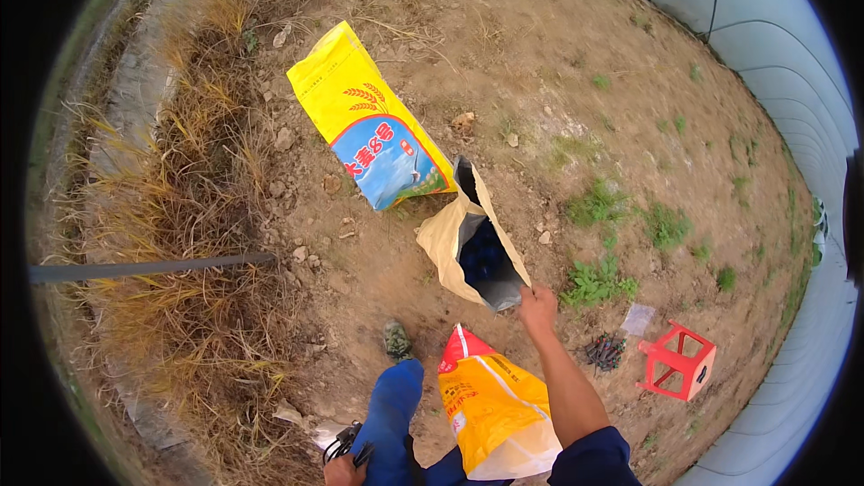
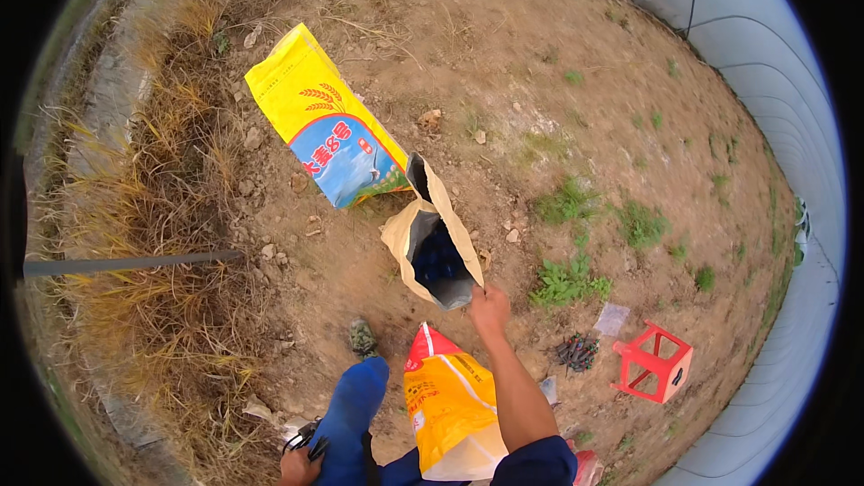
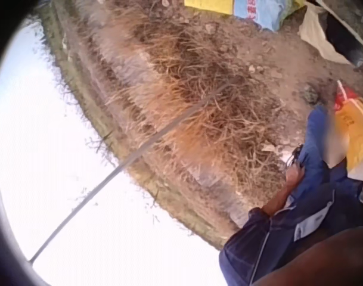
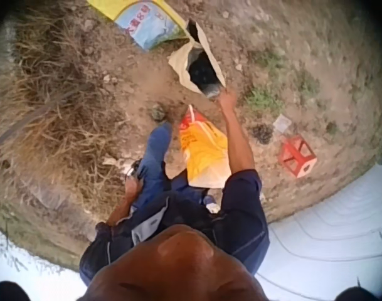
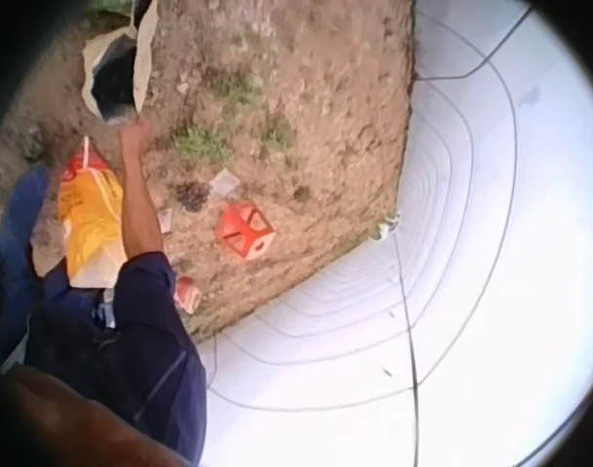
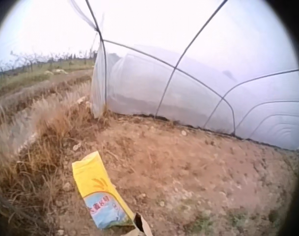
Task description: The person sits on the ground and assembles irrigation components by hand. They attach small colored connectors to the ends of black coiled tubes, then place the assembled units into a yellow bag.
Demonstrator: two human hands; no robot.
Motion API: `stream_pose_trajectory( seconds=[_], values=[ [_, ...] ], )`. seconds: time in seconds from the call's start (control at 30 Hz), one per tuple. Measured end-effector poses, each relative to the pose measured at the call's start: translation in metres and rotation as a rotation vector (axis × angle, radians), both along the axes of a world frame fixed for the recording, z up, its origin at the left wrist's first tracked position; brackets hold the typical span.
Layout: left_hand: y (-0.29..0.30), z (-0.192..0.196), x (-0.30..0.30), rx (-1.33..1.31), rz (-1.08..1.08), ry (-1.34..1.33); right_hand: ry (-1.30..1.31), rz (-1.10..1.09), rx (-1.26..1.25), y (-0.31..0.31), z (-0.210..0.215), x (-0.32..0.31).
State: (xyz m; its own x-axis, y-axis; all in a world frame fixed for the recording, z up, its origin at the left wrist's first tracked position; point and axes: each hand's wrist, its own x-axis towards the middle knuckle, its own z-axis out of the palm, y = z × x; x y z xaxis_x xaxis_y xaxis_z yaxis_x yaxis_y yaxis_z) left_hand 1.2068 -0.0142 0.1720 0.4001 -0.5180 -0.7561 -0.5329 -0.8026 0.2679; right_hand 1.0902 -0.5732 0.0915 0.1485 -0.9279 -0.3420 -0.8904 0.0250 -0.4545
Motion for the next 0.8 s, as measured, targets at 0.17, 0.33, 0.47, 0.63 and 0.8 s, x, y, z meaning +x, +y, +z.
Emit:
stream_pose_trajectory(
  seconds=[0.17, 0.33, 0.47, 0.63, 0.8],
  values=[
    [-0.028, 0.017, 0.045, 0.084, 0.128, 0.193, -0.055, -0.105, 0.077, 0.018, 0.017, -0.026],
    [-0.032, 0.06, 0.058, 0.023, 0.258, 0.251, 0.114, -0.09, 0.107, 0.041, 0.036, -0.043],
    [-0.021, 0.081, 0.055, 0.008, 0.228, 0.248, 0.486, -0.091, 0.236, 0.053, 0.021, -0.055],
    [-0.02, 0.066, 0.074, 0.161, 0.28, 0.107, 0.672, 0.369, 0.32, 0.026, -0.041, -0.082],
    [-0.049, 0.099, 0.106, 0.159, 0.384, 0.183, 0.339, 0.218, 0.074, 0.001, 0.065, 0.038]
  ],
)
